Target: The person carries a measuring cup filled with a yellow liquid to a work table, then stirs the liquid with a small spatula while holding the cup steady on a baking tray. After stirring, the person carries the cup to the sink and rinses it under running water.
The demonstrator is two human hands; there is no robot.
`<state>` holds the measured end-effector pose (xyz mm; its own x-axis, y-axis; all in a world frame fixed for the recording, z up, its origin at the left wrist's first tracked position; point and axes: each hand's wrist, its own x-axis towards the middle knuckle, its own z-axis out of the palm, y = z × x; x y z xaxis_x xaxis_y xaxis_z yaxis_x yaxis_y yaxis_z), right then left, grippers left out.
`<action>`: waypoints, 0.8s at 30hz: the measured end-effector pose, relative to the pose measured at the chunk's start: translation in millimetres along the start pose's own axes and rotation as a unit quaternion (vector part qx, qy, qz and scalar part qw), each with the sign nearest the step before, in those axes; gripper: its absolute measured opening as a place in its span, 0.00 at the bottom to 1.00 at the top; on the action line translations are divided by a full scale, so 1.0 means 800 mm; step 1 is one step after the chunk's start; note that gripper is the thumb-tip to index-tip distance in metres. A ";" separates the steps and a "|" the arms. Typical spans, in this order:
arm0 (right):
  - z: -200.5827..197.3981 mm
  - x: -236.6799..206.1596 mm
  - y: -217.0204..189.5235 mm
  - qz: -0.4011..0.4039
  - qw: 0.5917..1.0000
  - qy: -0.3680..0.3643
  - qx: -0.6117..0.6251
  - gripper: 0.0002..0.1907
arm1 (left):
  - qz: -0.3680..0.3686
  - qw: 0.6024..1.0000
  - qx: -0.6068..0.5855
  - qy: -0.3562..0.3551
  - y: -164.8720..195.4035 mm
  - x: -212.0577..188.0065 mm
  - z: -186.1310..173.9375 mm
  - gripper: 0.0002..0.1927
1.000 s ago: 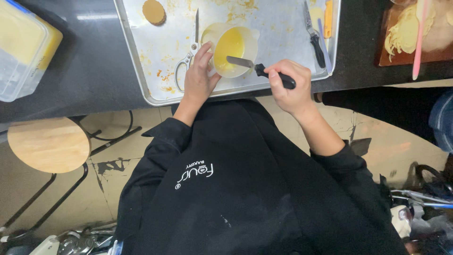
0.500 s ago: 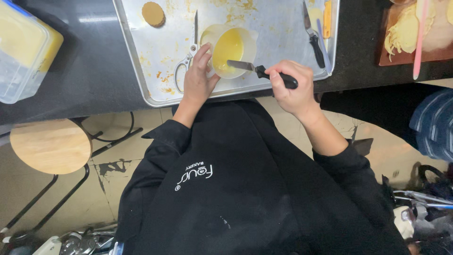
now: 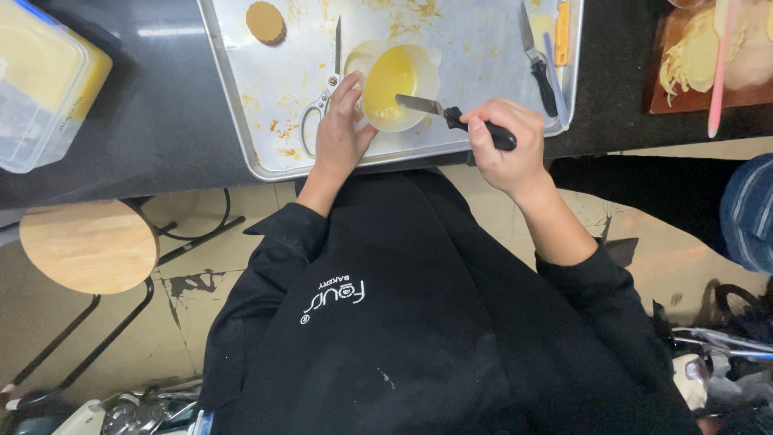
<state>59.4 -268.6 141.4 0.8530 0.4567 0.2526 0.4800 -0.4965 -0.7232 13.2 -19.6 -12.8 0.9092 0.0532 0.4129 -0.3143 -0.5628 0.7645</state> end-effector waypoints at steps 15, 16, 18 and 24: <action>0.011 0.000 0.006 0.008 1.000 -0.015 0.005 0.07 | 0.018 1.000 0.008 -0.008 0.001 -0.001 -0.001 0.45; 0.017 0.000 0.006 0.000 1.000 -0.018 0.013 0.06 | 0.016 1.000 0.007 -0.008 0.001 -0.001 -0.001 0.45; 0.025 0.001 0.006 -0.018 0.999 -0.026 0.030 0.06 | 0.011 1.000 0.011 -0.008 0.001 -0.003 -0.001 0.44; 0.004 -0.005 0.001 0.003 0.999 -0.043 0.019 0.06 | 0.011 1.000 0.003 0.002 0.000 0.000 0.000 0.43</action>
<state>55.6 -268.7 138.1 0.8344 0.5166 0.1921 0.4646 -0.4718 -0.7494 12.7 -19.2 -12.8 0.9012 0.0438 0.4313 -0.3324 -0.5687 0.7524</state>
